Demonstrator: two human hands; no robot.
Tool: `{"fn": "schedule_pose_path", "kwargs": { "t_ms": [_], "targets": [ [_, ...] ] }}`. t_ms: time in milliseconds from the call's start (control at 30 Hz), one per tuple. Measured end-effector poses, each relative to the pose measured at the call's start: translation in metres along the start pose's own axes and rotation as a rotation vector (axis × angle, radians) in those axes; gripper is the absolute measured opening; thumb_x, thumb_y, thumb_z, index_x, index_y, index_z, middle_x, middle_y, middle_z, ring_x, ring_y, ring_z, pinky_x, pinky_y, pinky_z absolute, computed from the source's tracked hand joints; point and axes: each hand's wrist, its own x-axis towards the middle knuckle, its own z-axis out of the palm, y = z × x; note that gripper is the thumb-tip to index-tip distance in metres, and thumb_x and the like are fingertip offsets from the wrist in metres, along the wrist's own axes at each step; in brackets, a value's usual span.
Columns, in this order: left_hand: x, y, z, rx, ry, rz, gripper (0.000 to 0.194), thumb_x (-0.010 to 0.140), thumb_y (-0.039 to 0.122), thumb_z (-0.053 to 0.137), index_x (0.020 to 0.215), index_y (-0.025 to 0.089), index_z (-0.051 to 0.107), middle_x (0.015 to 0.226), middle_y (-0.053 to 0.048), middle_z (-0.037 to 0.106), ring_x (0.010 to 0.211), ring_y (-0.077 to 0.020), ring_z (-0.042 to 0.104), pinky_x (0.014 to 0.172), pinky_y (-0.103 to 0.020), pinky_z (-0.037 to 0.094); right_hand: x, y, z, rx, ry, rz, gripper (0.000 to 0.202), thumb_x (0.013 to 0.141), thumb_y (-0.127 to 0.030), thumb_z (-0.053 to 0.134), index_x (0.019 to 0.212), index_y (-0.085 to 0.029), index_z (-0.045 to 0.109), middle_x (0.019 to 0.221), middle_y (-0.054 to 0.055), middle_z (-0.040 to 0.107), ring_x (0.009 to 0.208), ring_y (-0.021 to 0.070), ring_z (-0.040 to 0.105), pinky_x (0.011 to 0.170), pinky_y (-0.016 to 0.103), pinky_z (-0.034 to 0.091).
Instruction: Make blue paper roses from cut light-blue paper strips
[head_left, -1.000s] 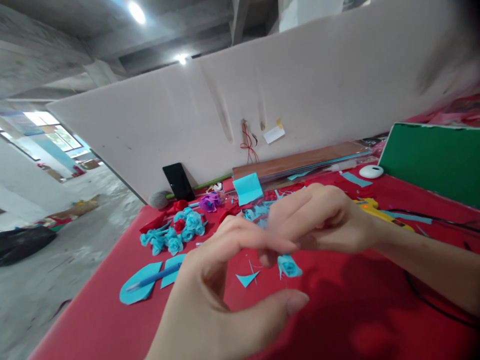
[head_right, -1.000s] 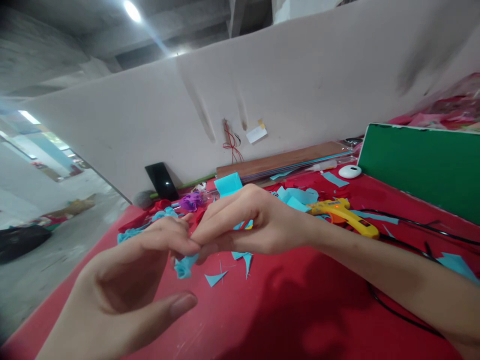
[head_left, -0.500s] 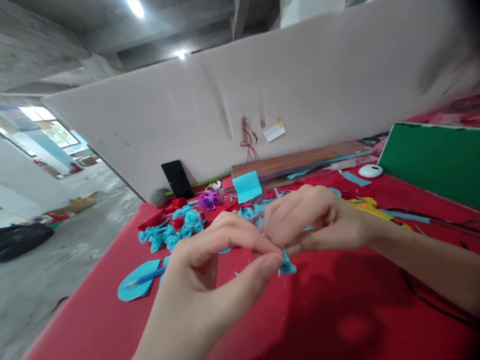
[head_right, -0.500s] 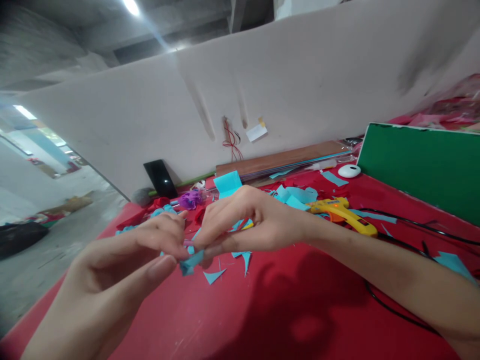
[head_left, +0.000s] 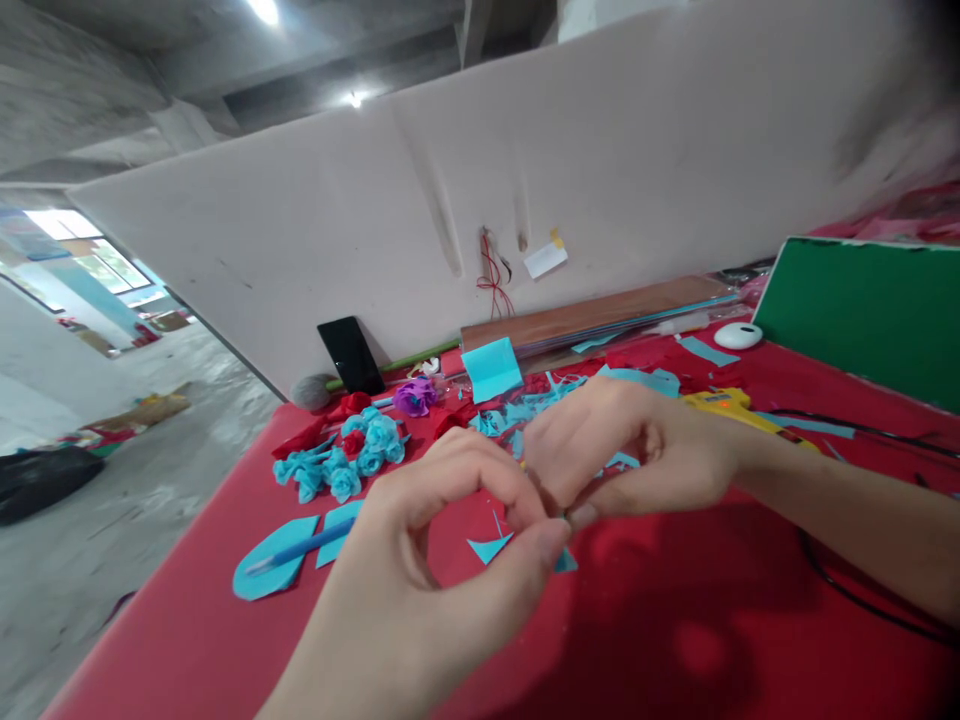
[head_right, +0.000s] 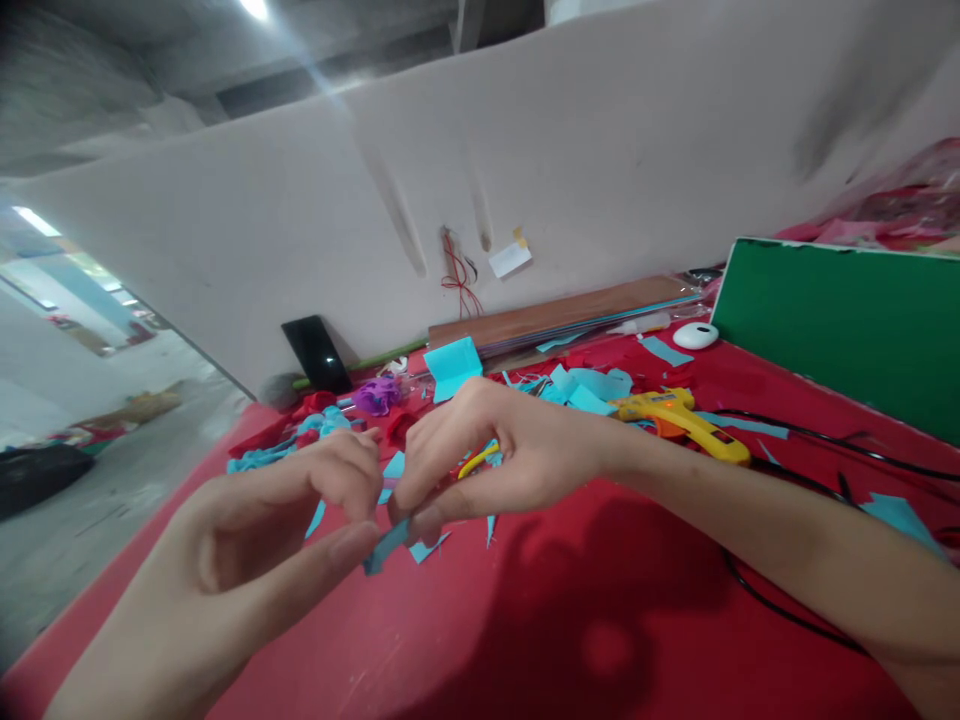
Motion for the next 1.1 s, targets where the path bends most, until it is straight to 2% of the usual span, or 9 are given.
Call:
{"fn": "schedule_pose_path", "kwargs": {
  "t_ms": [333, 467, 733, 900, 1100],
  "targets": [
    [-0.002, -0.003, -0.004, 0.002, -0.058, -0.114, 0.018, 0.078, 0.027, 0.055, 0.062, 0.021, 0.052, 0.066, 0.005, 0.056, 0.065, -0.0093, 0.052, 0.063, -0.019, 0.041, 0.002, 0.000, -0.002, -0.065, 0.004, -0.039, 0.012, 0.077, -0.004, 0.055, 0.079, -0.001, 0.066, 0.072, 0.012, 0.067, 0.072, 0.0131, 0.058, 0.070, 0.029, 0.050],
    [-0.002, -0.005, -0.007, -0.002, -0.040, -0.076, 0.017, 0.081, 0.033, 0.053, 0.067, 0.024, 0.058, 0.070, 0.006, 0.057, 0.069, -0.0091, 0.052, 0.066, -0.018, 0.041, 0.001, 0.000, -0.004, -0.047, 0.028, -0.062, 0.012, 0.077, -0.004, 0.054, 0.080, -0.004, 0.066, 0.072, 0.010, 0.068, 0.070, 0.0119, 0.059, 0.072, 0.029, 0.050],
    [0.000, 0.000, -0.004, -0.023, 0.012, 0.004, 0.014, 0.076, 0.027, 0.059, 0.062, 0.024, 0.059, 0.066, 0.006, 0.058, 0.065, -0.0083, 0.052, 0.064, -0.015, 0.044, 0.003, 0.001, -0.004, 0.045, 0.077, -0.105, 0.013, 0.076, -0.002, 0.053, 0.078, 0.002, 0.066, 0.069, 0.015, 0.066, 0.068, 0.0128, 0.060, 0.070, 0.030, 0.048],
    [-0.001, 0.001, -0.001, -0.049, 0.073, 0.010, 0.012, 0.073, 0.022, 0.060, 0.061, 0.024, 0.060, 0.064, 0.007, 0.059, 0.067, -0.0080, 0.053, 0.067, -0.015, 0.044, 0.002, 0.006, -0.003, 0.128, 0.081, -0.098, 0.013, 0.077, -0.004, 0.055, 0.080, 0.001, 0.066, 0.071, 0.015, 0.067, 0.070, 0.0137, 0.060, 0.071, 0.031, 0.047],
    [-0.001, 0.000, -0.002, -0.008, 0.030, -0.008, 0.013, 0.074, 0.020, 0.058, 0.061, 0.022, 0.057, 0.065, 0.006, 0.057, 0.064, -0.0084, 0.053, 0.065, -0.017, 0.043, 0.003, 0.012, -0.001, 0.192, 0.080, -0.078, 0.011, 0.076, -0.004, 0.056, 0.080, -0.001, 0.066, 0.072, 0.014, 0.066, 0.072, 0.0144, 0.059, 0.072, 0.034, 0.047]
  ]
}}
